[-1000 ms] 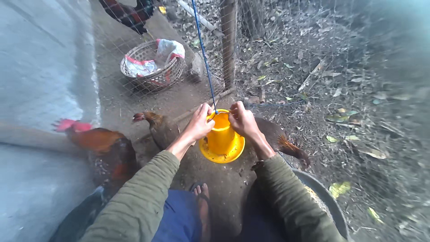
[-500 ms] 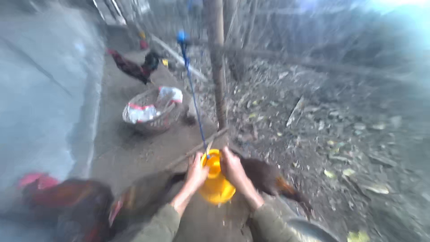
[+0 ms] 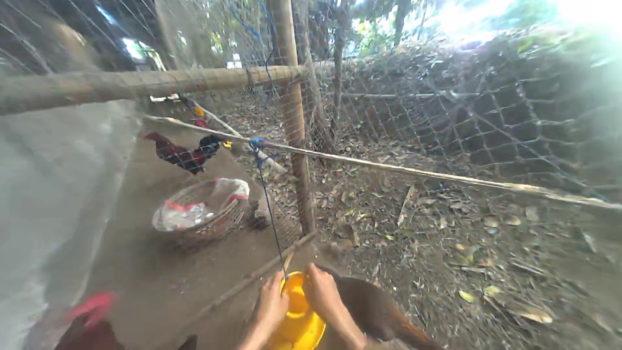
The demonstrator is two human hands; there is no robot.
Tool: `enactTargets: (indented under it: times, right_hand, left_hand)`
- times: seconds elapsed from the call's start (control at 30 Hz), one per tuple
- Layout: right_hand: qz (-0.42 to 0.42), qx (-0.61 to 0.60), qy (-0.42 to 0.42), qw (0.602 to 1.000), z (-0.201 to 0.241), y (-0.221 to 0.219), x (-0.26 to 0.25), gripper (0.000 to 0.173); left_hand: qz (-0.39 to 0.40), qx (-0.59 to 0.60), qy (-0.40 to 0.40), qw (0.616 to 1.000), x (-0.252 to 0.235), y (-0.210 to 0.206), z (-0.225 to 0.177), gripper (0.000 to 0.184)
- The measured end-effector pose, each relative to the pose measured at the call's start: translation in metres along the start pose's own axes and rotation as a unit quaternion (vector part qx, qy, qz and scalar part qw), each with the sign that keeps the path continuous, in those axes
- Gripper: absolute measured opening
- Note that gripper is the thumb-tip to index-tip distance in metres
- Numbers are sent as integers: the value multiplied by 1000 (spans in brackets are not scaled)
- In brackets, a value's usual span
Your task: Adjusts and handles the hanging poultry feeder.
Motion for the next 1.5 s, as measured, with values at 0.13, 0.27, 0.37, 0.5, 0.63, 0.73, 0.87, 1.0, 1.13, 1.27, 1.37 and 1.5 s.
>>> enactTargets:
  times: [0.13,0.27,0.37,0.5,0.63,0.73,0.87,1.0,1.13,1.27,1.37,1.5]
  right_hand:
    - [38,11,15,999,9,8,13,31]
    - [59,23,71,995,7,8,12,32]
    - [55,34,95,993,5,9,12,31]
    - [24,12,133,991,2,14,10,29]
    - [15,-10,126,992,-6,12,8,29]
    - [4,2,102,995,-12,7,8,28]
    - [2,24,69,997,-15,2,8,27]
    - [-13,7,38,999,-11,-3,6,34]
    - [-19,-24,27,999,-11,-5,2,44]
    - [-30,-41,3,999,-20,0,-3,53]
    - [-33,-56,-15,998,-30,15,1,52]
    - [-38,-66,3,997,-47,52,29,37]
  left_hand:
    - [30,3,-22,999,7,9,-9,46]
    - [71,24,-31,997,11,10,-10,43]
    - [86,27,-28,995,11,2,-5,37]
    - [81,34,-35,996,13,1,-4,33]
    - [81,51,-34,995,17,1,-3,31]
    - [51,76,-26,995,11,1,1,29]
    - [48,86,-68,993,11,13,-3,42]
    - [119,87,-51,988,20,29,0,87]
    - [111,88,-67,988,23,21,2,111]
    - [64,65,-56,994,12,12,20,98]
    - [68,73,-26,995,10,13,31,87]
    - [68,51,-12,996,6,20,35,59]
Point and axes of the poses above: each hand's wrist, its own x-axis away from the middle knuckle, its own y-axis out of the back of the hand, z = x × y, the point moved 9 cm from there along -x, towards the middle knuckle, and after that the axes turned 1 degree about -z, right-handed, at the moved point
